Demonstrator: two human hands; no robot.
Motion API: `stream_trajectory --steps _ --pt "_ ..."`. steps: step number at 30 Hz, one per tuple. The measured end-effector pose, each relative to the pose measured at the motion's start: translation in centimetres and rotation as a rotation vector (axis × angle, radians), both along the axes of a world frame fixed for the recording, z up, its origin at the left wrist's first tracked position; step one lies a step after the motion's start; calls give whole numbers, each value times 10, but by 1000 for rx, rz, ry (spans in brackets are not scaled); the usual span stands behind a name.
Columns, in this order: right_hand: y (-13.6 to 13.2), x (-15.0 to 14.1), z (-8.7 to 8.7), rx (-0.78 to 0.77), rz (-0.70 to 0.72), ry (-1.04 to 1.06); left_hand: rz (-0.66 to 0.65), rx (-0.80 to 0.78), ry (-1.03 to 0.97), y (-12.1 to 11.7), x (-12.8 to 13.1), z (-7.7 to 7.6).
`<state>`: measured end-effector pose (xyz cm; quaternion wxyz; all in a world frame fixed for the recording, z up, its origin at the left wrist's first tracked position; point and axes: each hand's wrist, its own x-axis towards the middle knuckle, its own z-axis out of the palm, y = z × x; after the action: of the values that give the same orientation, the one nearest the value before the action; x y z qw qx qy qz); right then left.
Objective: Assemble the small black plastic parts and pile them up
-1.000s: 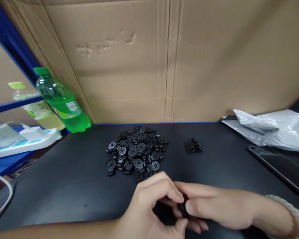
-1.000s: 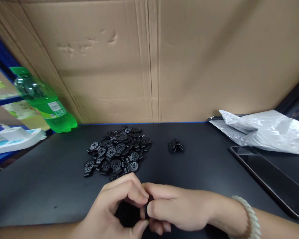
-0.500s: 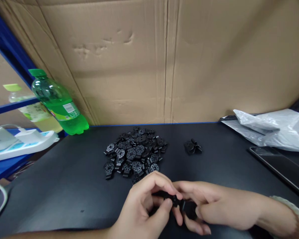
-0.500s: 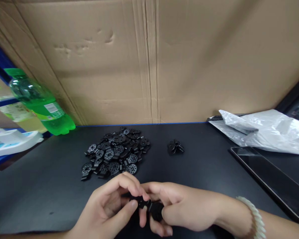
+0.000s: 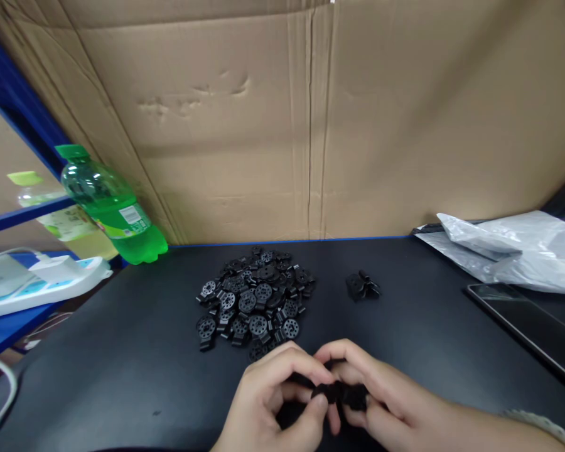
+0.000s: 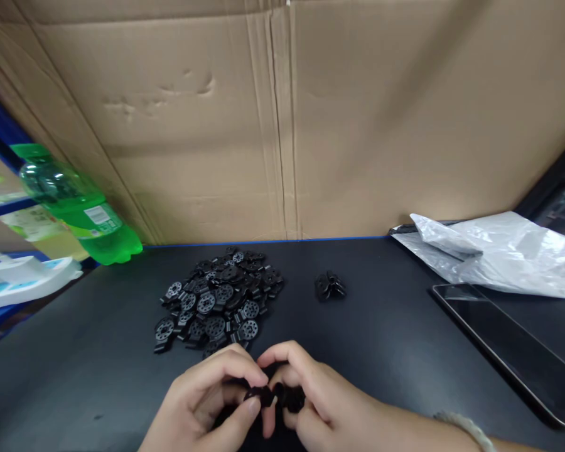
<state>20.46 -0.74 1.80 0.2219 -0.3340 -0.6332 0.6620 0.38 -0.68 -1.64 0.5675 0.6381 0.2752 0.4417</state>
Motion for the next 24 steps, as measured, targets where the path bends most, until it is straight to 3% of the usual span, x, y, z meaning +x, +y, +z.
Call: stream_trajectory --steps 5,7,10,13,19,21,24 --pt "-5 3 16 202 15 -157 108 190 107 4 -5 8" --pt "-5 6 19 262 -12 -241 125 349 157 7 -6 7" --pt "-3 7 9 385 -37 -287 118 639 227 10 -6 3" --pt "2 6 -4 546 -63 -227 127 794 221 12 -7 -3" --pt "7 10 3 482 -158 -240 75 956 236 17 -8 -4" --pt "15 19 5 602 -206 -278 61 1003 280 18 -7 -1" --pt "38 43 5 935 -366 -372 7 1030 344 18 -4 4"
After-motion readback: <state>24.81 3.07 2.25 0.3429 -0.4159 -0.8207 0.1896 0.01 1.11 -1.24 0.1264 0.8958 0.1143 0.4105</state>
